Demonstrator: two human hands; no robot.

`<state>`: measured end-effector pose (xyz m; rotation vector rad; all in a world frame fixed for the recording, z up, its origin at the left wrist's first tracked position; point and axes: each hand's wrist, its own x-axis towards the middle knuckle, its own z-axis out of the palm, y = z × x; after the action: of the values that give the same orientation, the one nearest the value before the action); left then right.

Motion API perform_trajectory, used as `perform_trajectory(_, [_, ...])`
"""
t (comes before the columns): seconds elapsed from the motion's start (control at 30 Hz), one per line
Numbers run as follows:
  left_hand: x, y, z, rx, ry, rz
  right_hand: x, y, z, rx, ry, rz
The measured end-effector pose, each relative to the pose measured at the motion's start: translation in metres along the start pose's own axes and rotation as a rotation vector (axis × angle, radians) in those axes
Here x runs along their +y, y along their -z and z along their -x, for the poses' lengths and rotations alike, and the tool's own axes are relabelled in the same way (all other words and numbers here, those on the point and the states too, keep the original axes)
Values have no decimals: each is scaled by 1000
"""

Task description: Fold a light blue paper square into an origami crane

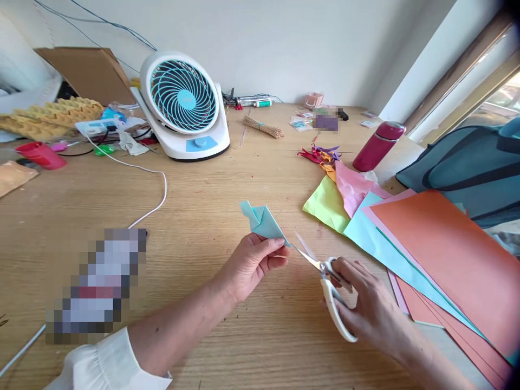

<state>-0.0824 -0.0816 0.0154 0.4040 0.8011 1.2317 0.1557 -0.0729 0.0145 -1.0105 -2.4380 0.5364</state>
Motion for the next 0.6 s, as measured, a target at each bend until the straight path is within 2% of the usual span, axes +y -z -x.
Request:
perform_trajectory(0.13, [1, -6, 5, 2, -19, -1, -4, -6, -3, 40, 55, 31])
perform_trajectory(0.37, [1, -11, 8, -56, -21, -56, -2, -8, -1, 33, 73, 39])
perform_trajectory(0.6, [-1, -13, 10, -35, -19, -55, -2, -7, 3, 30, 82, 43])
